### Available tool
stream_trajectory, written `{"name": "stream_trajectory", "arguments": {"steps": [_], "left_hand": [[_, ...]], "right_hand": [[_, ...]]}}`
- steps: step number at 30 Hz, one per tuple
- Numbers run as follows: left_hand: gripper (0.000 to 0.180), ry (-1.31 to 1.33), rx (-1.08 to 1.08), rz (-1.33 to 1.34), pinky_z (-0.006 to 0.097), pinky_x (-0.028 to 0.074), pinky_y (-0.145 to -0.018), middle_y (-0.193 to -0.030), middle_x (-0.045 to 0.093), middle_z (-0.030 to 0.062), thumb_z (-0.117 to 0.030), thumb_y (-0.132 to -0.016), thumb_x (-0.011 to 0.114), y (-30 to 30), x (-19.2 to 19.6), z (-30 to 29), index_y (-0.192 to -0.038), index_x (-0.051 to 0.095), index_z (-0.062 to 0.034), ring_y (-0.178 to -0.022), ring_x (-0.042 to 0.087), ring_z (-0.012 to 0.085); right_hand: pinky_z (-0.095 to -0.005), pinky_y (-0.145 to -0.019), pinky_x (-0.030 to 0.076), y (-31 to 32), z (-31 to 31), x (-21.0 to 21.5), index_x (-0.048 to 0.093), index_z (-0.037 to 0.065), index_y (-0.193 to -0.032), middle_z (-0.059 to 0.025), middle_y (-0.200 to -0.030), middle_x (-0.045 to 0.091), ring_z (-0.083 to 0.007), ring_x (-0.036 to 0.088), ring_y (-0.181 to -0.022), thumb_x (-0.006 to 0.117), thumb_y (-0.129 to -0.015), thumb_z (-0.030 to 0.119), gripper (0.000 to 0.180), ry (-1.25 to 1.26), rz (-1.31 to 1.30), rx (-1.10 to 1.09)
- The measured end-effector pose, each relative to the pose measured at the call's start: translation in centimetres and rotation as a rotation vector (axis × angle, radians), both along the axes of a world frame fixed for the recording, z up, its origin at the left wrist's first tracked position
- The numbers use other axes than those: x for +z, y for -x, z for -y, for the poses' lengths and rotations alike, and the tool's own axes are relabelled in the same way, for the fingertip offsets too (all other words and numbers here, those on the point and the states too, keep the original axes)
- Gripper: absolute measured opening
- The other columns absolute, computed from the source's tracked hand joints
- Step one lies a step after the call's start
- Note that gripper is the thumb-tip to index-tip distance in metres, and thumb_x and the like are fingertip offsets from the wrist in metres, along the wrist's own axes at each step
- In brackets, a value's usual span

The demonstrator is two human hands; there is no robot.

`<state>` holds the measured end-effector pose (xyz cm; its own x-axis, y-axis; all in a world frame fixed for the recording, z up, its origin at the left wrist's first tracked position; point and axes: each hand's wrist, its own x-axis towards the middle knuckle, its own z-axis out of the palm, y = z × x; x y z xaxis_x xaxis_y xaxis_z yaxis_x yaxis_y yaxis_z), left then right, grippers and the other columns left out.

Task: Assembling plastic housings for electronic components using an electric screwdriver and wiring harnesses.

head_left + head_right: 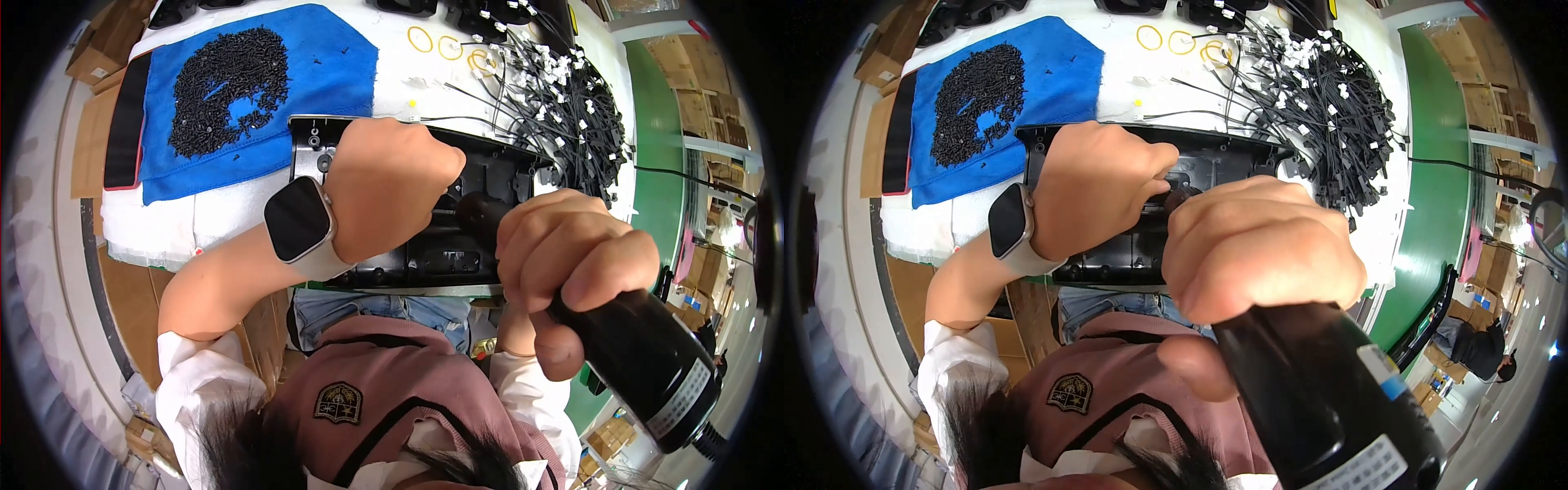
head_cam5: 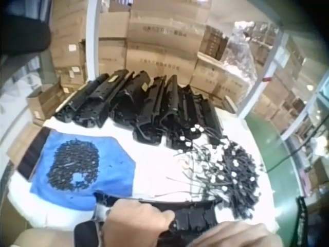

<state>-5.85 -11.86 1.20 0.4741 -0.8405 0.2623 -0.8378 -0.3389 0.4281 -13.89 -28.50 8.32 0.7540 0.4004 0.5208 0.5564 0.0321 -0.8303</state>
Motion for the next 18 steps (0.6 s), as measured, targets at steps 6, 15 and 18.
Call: {"name": "stream_trajectory", "arguments": {"steps": [6, 15, 18], "left_hand": [[0.015, -0.060, -0.012, -0.045, 0.043, 0.045, -0.055, -0.061, 0.060, 0.0104, -0.016, -0.075, 0.074, -0.2, 0.5, 0.0, -0.073, 0.061, -0.0093, -0.062, 0.062, 0.0326], [0.009, 0.024, -0.006, 0.047, 0.041, 0.050, -0.064, -0.082, 0.064, 0.0104, -0.014, -0.078, 0.069, -0.4, 1.5, -1.3, -0.078, 0.064, -0.0069, -0.079, 0.064, 0.0295], [0.009, 0.308, 0.274, 0.277, 0.040, 0.051, -0.065, -0.080, 0.062, 0.0089, -0.015, -0.079, 0.070, -2.6, 2.1, -4.0, -0.081, 0.066, -0.0073, -0.079, 0.064, 0.0296]], "right_hand": [[-0.0298, -0.045, 0.044, -0.2, -0.3, -0.7, 0.045, 0.013, -0.094, 0.0010, -0.063, 0.054, -0.0145, 0.053, -0.043, 0.076, -0.078, 0.016, 0.035, -0.041, 0.043, -0.052], [-0.0324, -0.048, 0.047, 1.2, -1.0, -1.3, 0.050, 0.007, -0.102, -0.0025, -0.066, 0.058, -0.0192, 0.057, -0.048, 0.082, -0.077, 0.021, 0.042, -0.252, 0.144, -0.194], [-0.0295, -0.044, 0.045, 2.5, 0.4, -0.4, 0.049, 0.009, -0.102, -0.0001, -0.067, 0.059, -0.0158, 0.056, -0.045, 0.082, -0.079, 0.031, 0.046, -0.368, 0.184, -0.206]]}}
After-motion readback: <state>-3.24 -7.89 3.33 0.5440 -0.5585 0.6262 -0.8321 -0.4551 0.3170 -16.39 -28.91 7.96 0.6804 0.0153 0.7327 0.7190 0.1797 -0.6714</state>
